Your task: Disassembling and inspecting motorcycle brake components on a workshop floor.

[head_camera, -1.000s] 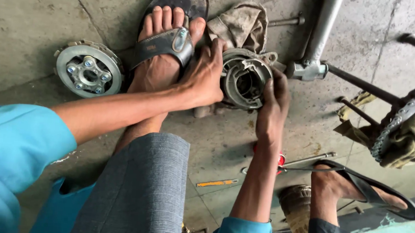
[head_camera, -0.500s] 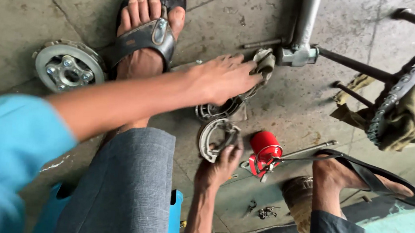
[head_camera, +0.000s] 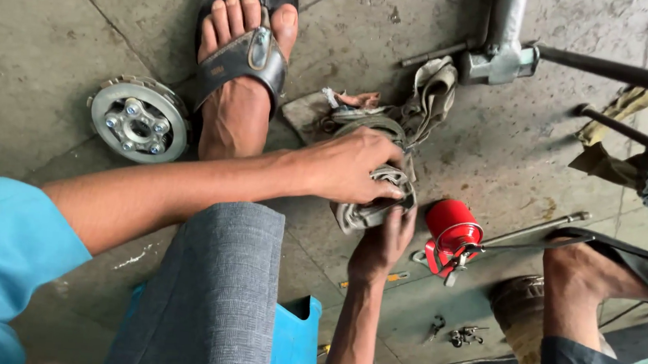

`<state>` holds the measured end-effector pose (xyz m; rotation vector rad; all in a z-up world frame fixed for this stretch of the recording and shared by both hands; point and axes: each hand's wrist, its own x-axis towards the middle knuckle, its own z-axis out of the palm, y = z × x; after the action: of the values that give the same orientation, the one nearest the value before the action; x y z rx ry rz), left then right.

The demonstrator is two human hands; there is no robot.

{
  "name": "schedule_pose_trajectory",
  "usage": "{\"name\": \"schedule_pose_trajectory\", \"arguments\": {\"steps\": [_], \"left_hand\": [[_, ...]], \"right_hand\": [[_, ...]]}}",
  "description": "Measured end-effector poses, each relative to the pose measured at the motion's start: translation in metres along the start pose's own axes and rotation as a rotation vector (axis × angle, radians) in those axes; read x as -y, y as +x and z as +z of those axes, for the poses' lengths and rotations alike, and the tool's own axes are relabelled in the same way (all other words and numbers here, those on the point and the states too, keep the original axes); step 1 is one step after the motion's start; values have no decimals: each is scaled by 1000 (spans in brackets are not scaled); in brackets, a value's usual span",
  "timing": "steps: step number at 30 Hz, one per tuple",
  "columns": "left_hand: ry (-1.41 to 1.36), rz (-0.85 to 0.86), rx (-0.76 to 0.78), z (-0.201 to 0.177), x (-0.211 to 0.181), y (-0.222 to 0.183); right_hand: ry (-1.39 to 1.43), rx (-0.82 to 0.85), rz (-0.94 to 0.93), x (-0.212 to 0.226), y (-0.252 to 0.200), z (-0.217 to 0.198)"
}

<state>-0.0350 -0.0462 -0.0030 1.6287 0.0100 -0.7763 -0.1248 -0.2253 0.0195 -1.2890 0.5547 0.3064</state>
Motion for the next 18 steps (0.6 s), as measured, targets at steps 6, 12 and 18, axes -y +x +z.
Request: {"name": "schedule_pose_trajectory", "arguments": {"steps": [6, 12, 18], "left_hand": [[128, 225, 70, 7, -2, 1], [230, 118, -31, -4, -26, -6], [304, -6, -140, 4, -66, 3]], "right_hand": [[-143, 8, 30, -22, 31, -69], [-444, 125, -50, 27, 36, -11], [-479, -133, -65, 38, 42, 8]]}}
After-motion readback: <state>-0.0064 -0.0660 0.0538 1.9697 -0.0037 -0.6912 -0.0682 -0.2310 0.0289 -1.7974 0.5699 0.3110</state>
